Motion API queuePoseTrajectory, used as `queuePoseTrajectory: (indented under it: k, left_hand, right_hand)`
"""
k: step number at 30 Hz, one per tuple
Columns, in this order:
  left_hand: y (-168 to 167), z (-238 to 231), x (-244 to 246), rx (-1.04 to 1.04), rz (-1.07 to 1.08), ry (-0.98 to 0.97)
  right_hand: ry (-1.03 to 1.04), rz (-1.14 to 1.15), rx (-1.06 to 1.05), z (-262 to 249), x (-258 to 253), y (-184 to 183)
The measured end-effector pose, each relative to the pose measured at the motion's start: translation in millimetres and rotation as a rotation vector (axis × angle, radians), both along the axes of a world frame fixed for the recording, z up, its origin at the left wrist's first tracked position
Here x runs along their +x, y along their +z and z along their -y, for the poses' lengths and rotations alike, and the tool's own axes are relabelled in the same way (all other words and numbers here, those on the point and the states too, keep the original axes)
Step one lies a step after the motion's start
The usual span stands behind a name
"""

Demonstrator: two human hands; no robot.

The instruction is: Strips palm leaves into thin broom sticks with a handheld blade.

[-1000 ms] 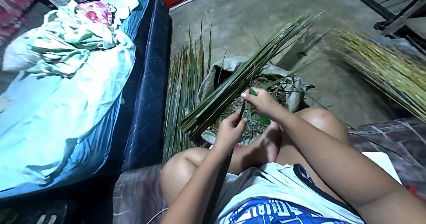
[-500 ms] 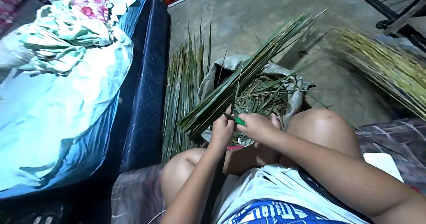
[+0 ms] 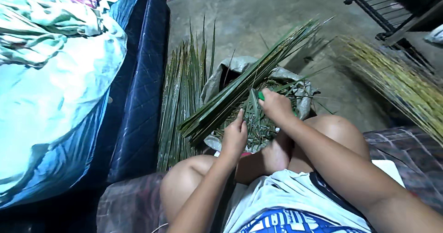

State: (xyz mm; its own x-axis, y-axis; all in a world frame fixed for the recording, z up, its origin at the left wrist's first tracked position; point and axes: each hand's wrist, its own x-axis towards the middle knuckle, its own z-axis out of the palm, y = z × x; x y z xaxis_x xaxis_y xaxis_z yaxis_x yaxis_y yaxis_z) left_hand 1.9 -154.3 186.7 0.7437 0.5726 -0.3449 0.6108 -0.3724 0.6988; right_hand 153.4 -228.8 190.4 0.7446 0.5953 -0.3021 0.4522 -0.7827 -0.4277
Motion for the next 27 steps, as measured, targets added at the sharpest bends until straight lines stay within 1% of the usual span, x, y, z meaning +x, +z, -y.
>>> queuePoseTrajectory:
  k: [2, 5, 7, 10, 12, 15, 18, 19, 21, 25, 27]
  left_hand:
    - [-0.6, -3.2, -0.7, -0.016, -0.016, 0.001]
    - [-0.4, -8.0, -1.1, -0.024, -0.019, 0.016]
    - [0.2, -9.2, -1.0, -0.012, -0.032, 0.024]
    - [-4.3, -7.0, -1.3, 0.033, -0.042, -0.001]
    - [-2.5, -4.3, -0.5, 0.039, -0.060, -0.029]
    - [0.3, -0.7, -1.3, 0.062, -0.073, -0.066]
    - [-2.8, 0.1, -4.4, 0.062, -0.059, -0.074]
    - [-3.6, -0.9, -4.7, 0.040, -0.053, -0.065]
    - [-5.3, -5.5, -4.4, -0.046, -0.036, -0.028]
    - [-12.4, -15.9, -5.7, -0.298, 0.088, 0.104]
    - [-15.1, -17.6, -7.8, -0.405, 0.184, 0.159]
  right_hand:
    - [0.060, -0.113, 0.000, 4.5, -11.7, 6.3]
    - [0.235, -0.373, -0.037, 13.0, -36.3, 8.5]
    - [0.297, -0.428, -0.054, 14.2, -47.3, 6.9]
    - [0.311, -0.287, -0.108, 6.0, -42.6, 5.4]
    - [0.273, -0.185, -0.149, -2.7, -32.5, 1.1]
    - [0.120, -0.107, -0.131, -12.2, -8.4, -9.5]
    - [-0.042, -0.080, -0.058, -12.3, 19.1, -15.8]
    - [-0.060, -0.085, -0.037, -11.1, 22.5, -14.9]
    - [-0.016, -0.124, 0.002, -7.7, 16.6, -10.0]
    - [0.284, -0.312, -0.023, 2.3, -25.6, -6.2]
    - [0.365, -0.337, -0.052, 5.1, -40.8, -6.2]
